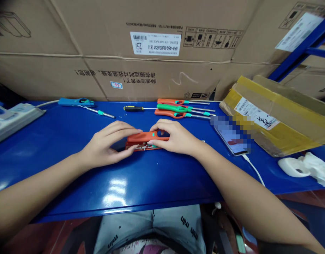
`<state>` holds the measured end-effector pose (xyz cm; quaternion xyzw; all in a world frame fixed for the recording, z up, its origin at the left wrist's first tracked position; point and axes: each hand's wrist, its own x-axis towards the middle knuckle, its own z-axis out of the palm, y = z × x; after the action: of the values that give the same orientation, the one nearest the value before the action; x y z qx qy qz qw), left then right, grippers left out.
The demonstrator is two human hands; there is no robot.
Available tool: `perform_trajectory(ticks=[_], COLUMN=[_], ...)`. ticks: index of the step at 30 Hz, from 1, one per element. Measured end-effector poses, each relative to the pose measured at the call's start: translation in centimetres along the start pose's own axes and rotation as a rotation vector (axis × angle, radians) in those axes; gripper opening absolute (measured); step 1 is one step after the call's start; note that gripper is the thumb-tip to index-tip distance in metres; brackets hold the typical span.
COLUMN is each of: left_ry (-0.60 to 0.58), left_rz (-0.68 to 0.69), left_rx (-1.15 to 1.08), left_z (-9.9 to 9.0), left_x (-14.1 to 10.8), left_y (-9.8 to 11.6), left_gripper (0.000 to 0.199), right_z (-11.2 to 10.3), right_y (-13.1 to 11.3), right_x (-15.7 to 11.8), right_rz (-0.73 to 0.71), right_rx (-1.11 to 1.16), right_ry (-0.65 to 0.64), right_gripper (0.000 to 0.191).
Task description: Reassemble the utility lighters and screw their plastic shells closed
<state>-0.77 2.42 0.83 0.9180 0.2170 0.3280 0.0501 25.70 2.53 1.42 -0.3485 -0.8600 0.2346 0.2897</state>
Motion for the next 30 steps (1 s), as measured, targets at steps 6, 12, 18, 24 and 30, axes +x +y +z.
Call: perform_trajectory(ticks=[6, 12, 18, 24, 30], left_ry=[-0.116, -0.249, -0.355, -0.39, -0.415], left_rz=[-0.133, -0.152, -0.142, -0.13, -0.117], left_rx=[-0.031, 0.03, 0.122, 0.137, 0.148], left_z=[0.2, -1.3, -1.7, -1.8, -1.7], left_x=[-0.1, 0.5, 0.6, 0.7, 0.6], left_y=[-1.3, -1.1, -0.9, -0.8, -0.8], left_gripper=[0.035, 0.027, 0.023, 0.026, 0.028], right_z=[0.7, 1.3, 0.6, 0.1, 0.1], right_y=[-0.2, -0.3, 0.4, 0.7, 0.7], right_x=[0.0, -0.1, -0.3, -0.4, -0.4], right_rz=[-0.049, -0.067, -0.066, -0.054, -0.037], right_rx=[-0.072, -0.013, 0.006, 0.011, 0.001], right_ry=[0.003, -0.039, -0.105, -0.17, -0.203], right_gripper=[0.024, 0.02, 0.025, 0.027, 0.026])
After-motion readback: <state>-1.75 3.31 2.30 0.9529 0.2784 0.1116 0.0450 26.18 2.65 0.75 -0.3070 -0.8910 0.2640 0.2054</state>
